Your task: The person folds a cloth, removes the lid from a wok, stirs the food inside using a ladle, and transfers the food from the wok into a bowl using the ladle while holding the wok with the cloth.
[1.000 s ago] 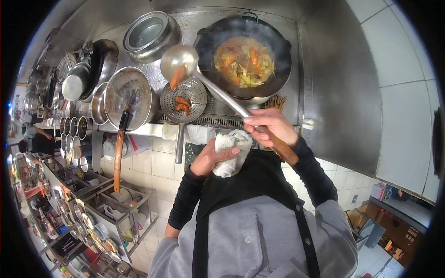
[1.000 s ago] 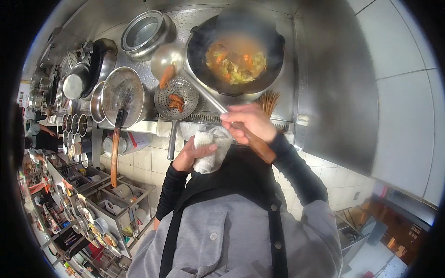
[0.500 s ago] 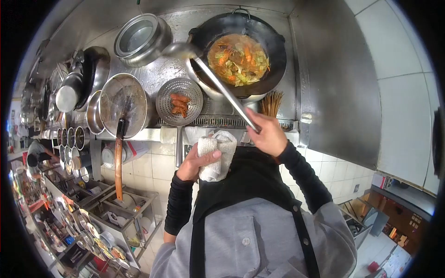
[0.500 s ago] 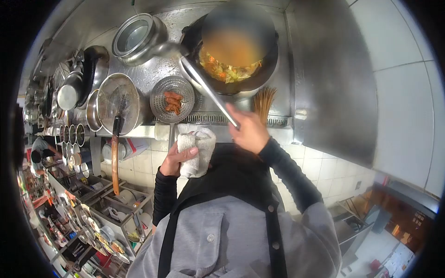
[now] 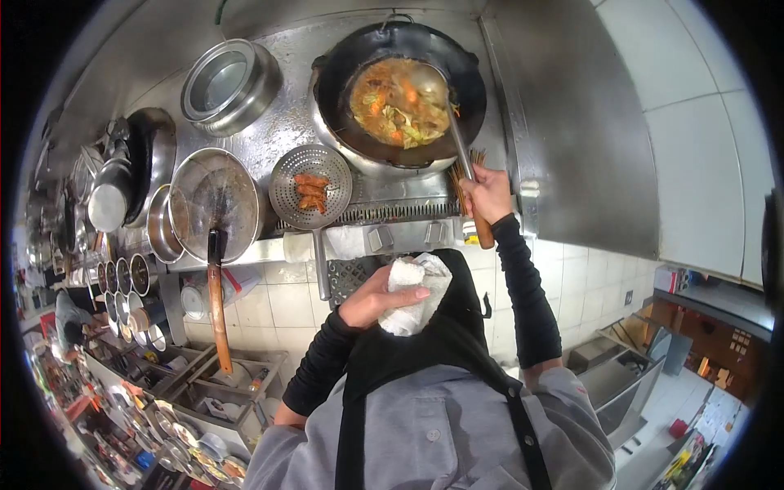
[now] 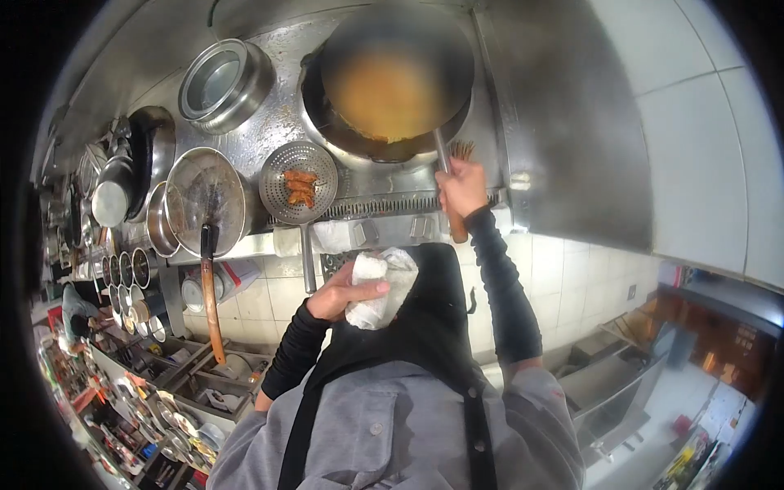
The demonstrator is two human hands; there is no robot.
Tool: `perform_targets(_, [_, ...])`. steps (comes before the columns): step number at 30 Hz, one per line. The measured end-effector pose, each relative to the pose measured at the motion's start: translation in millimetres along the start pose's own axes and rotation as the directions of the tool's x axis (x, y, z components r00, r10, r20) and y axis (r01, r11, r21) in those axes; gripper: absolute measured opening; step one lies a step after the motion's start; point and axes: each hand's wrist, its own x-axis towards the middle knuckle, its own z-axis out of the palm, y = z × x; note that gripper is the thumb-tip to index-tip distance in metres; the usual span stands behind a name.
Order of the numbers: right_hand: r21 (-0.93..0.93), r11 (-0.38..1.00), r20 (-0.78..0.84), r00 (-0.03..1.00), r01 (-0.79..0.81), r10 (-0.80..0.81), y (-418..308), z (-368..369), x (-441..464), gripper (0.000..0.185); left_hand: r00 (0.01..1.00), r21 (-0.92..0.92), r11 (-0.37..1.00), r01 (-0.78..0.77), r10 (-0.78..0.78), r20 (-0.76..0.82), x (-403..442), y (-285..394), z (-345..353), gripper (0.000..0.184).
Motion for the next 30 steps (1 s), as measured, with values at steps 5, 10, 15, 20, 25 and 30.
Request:
perform_targets(5, [-0.306, 0.939, -0.189, 0.957, 0.155, -0.219, -12.1, 6.0, -42.6, 0.047, 0.995, -0.087, 0.993, 0.079, -0.074, 0.06, -2.7, -11.8, -11.2, 0.049])
perform_targets(10, [-0.368, 0.912, -0.078, 0.971, 0.182, -0.226, -43.1, -15.0, -79.9, 0.047, 0.998, -0.148, 0.989, -0.01, 0.0, -0.064, -8.7, -14.6, -14.2, 0.052])
perform_targets(15, [-0.275, 0.957, 0.078, 0.994, 0.09, -0.071, -47.8, -24.6, -121.9, 0.049, 0.989, -0.165, 0.986, -0.026, 0.002, -0.145, -6.4, -10.6, -12.0, 0.061])
perform_targets(20, [-0.437, 0.883, 0.122, 0.984, 0.171, -0.131, -3.1, -6.2, -91.0, 0.051, 0.99, -0.096, 0.993, -0.064, 0.051, -0.132, 5.6, 3.6, 4.1, 0.053])
perform_targets(25, [-0.173, 0.985, 0.182, 0.983, 0.011, 0.021, 20.3, 3.3, -42.2, 0.048, 0.993, 0.001, 0.998, -0.059, 0.059, -0.1, 22.3, 10.6, 15.2, 0.05])
perform_targets(30, [-0.432, 0.857, 0.051, 0.956, 0.283, -0.29, 18.8, -14.1, -53.5, 0.049, 0.989, -0.02, 0.997, -0.071, 0.068, -0.13, 30.0, 10.0, 19.1, 0.049])
